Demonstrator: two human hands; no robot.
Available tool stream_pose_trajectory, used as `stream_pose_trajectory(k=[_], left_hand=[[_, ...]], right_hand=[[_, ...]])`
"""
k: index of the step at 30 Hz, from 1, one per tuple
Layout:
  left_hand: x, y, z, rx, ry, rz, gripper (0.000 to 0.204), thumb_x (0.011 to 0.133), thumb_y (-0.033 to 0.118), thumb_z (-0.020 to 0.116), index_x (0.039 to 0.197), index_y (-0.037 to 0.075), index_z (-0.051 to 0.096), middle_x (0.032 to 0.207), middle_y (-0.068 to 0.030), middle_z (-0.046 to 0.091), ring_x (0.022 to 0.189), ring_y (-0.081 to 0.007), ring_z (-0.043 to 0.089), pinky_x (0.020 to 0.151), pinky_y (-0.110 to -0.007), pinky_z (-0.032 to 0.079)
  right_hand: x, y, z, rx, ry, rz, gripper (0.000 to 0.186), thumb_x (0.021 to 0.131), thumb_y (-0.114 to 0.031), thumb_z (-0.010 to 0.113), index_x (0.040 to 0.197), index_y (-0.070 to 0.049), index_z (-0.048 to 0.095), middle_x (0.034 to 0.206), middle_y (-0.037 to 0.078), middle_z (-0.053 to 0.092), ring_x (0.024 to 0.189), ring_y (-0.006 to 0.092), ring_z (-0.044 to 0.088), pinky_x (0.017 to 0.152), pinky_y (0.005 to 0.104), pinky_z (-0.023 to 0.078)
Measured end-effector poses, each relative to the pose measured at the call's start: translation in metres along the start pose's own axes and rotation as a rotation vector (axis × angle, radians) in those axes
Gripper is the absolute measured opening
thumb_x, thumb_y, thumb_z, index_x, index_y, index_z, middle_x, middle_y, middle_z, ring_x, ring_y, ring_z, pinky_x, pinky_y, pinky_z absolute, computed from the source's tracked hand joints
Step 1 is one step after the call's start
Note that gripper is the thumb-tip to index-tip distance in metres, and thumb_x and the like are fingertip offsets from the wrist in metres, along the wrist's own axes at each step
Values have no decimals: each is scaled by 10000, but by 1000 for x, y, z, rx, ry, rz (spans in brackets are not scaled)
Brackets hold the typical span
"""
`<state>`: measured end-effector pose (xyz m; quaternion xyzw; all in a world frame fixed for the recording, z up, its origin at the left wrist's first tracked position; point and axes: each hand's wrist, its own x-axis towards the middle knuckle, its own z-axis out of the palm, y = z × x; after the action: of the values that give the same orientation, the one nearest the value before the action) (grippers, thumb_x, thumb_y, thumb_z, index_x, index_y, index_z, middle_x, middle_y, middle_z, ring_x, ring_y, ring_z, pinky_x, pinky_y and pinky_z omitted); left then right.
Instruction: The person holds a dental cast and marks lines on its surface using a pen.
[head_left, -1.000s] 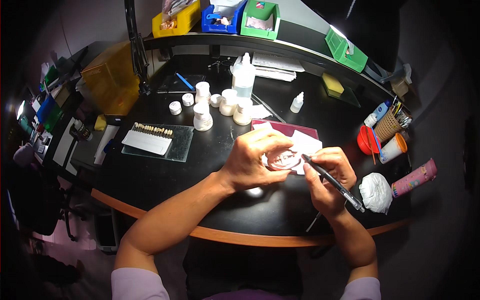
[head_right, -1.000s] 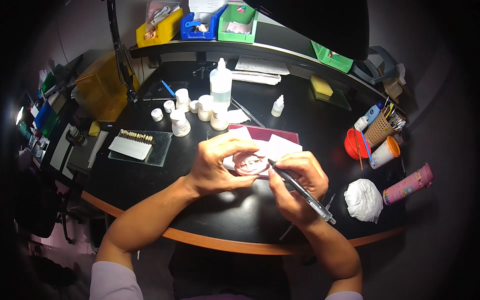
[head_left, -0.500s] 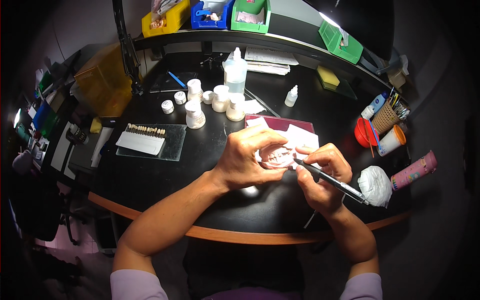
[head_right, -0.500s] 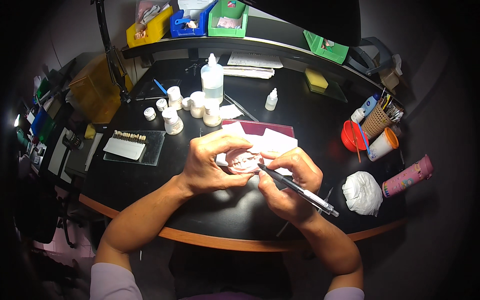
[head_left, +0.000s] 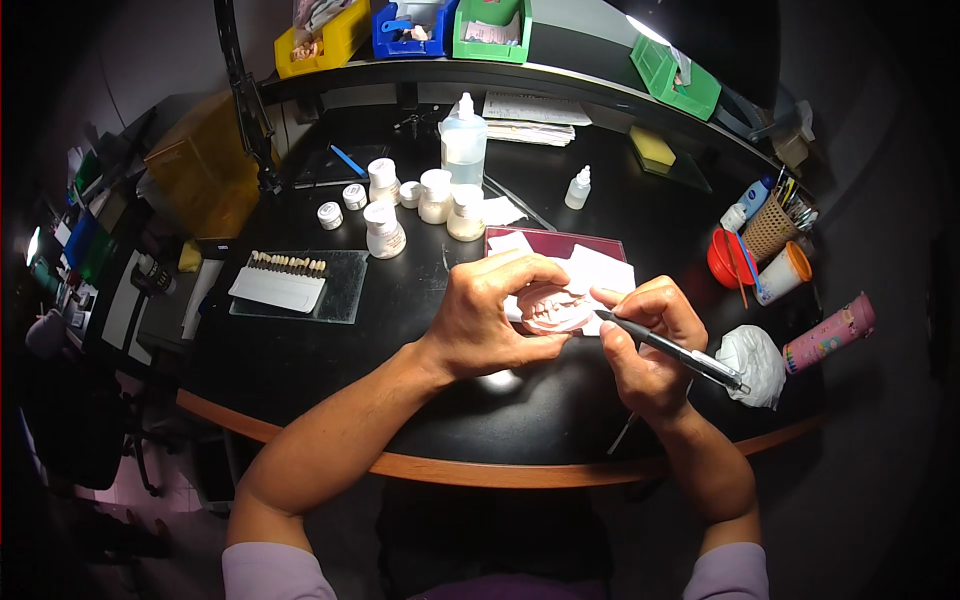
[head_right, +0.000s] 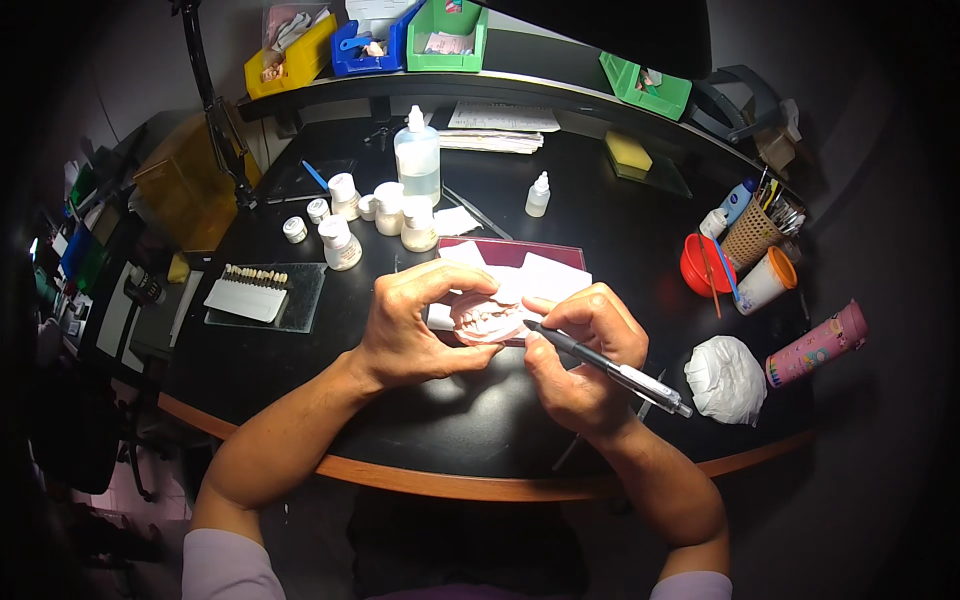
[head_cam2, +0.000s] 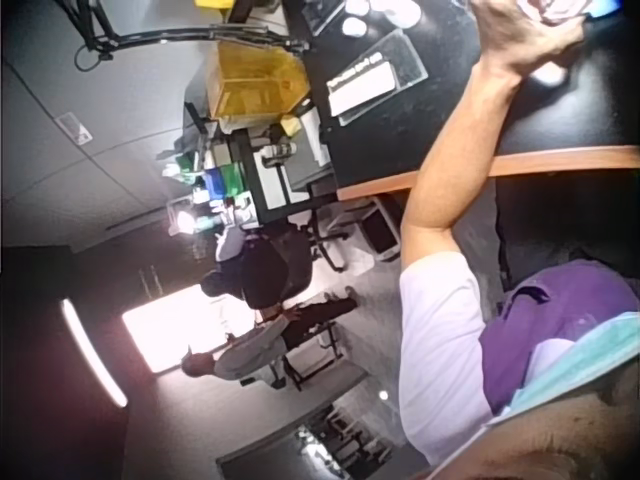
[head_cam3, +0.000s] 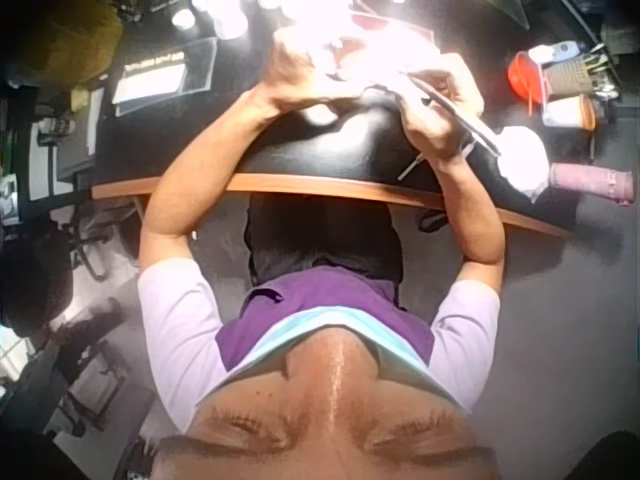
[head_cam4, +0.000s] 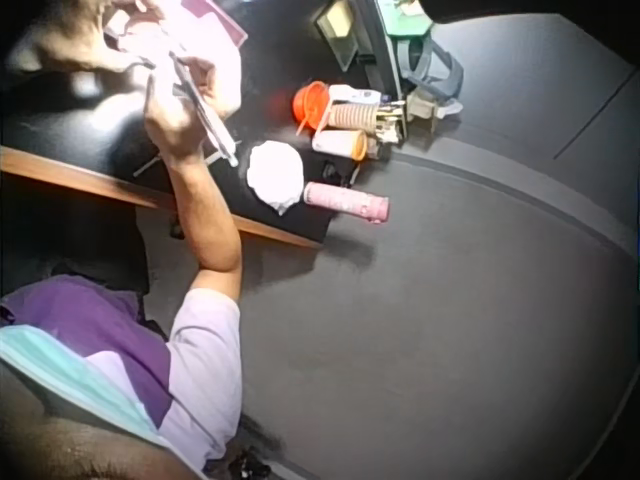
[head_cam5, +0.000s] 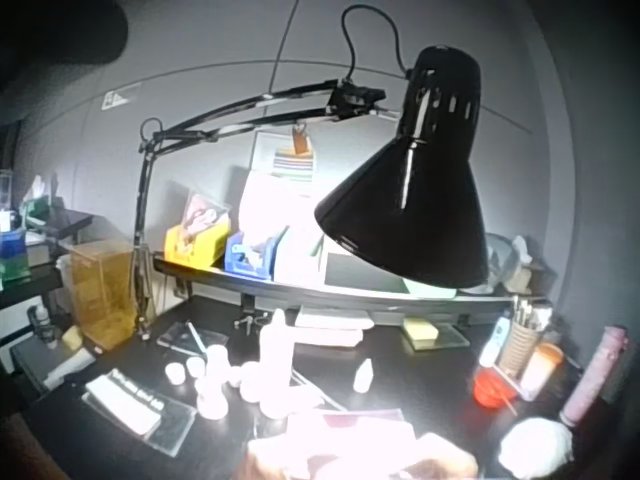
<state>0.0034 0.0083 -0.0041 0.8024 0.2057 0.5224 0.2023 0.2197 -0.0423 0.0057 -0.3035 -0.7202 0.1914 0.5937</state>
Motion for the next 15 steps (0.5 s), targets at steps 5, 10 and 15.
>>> stream_pose_trajectory(k=[5, 10, 15], left_hand=[[0, 1, -1, -11, -30, -43, 485, 662, 80, 897, 1101, -15, 715, 1062, -146, 739, 972, -205, 755, 866, -318, 636], [0, 0, 0, -10, -36, -9, 480, 653, 56, 887, 1094, -20, 711, 1081, -149, 737, 998, -213, 752, 891, -324, 624], [0, -1, -1, -5, -38, -13, 471, 649, 50, 882, 1084, -23, 714, 1087, -151, 739, 1008, -218, 751, 898, -323, 619]], right_hand=[[2, -1, 1, -29, -54, -31, 139, 814, 112, 679, 899, 44, 592, 897, 112, 574, 794, 147, 649, 958, 457, 624], [4, 0, -3, -109, -91, -97, 168, 777, 150, 717, 892, 57, 639, 878, 131, 631, 808, 192, 711, 911, 405, 641], [4, -1, -4, -134, -90, -84, 167, 761, 147, 745, 883, 60, 671, 857, 145, 671, 836, 233, 751, 866, 358, 642]])
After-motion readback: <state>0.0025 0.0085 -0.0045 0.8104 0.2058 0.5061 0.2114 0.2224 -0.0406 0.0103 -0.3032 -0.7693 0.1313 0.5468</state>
